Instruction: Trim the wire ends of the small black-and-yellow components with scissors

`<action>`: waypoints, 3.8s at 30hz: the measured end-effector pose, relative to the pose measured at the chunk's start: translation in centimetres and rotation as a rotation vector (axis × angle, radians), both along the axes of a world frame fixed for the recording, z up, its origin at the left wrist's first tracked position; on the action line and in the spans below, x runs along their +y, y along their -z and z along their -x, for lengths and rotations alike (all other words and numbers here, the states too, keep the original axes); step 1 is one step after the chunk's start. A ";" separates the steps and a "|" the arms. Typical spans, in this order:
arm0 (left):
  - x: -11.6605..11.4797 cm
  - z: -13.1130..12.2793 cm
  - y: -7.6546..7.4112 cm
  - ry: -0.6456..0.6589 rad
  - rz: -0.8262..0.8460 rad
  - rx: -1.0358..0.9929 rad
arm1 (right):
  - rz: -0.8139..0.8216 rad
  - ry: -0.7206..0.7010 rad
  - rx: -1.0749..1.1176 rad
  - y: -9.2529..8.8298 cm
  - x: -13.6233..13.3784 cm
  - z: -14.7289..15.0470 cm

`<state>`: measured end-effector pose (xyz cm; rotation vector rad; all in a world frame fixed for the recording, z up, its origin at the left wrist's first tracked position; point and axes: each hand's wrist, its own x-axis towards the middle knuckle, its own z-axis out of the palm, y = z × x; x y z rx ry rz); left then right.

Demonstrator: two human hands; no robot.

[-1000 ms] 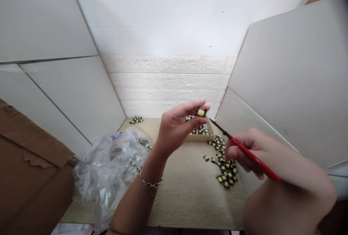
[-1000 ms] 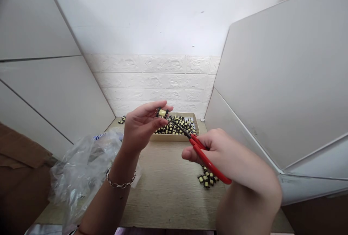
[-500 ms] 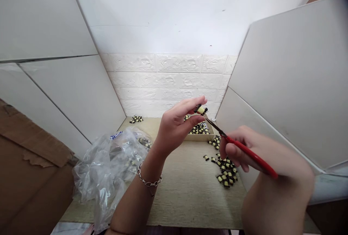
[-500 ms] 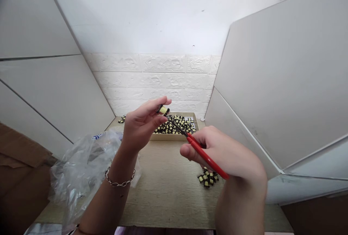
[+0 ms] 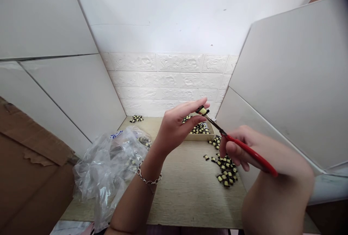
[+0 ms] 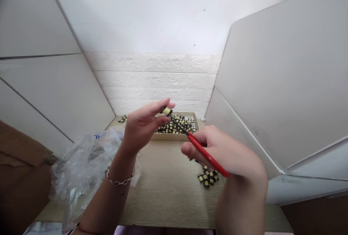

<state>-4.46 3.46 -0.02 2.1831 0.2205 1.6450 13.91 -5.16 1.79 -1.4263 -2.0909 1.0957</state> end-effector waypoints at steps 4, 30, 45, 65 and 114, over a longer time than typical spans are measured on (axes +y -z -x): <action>0.0 0.1 0.0 -0.017 -0.003 0.014 | 0.024 0.011 0.006 0.0 0.2 -0.1; 0.0 0.7 -0.3 -0.027 -0.032 0.116 | 0.064 0.021 0.001 0.0 0.2 -0.1; 0.2 1.0 -0.3 -0.057 -0.086 0.165 | 0.139 0.113 -0.002 0.1 0.4 0.1; 0.5 0.8 -0.2 -0.044 -0.056 0.099 | 0.171 0.137 0.022 -0.6 0.3 0.4; 0.6 0.7 -0.1 -0.035 -0.029 0.116 | 0.165 0.141 -0.030 -0.5 0.7 0.3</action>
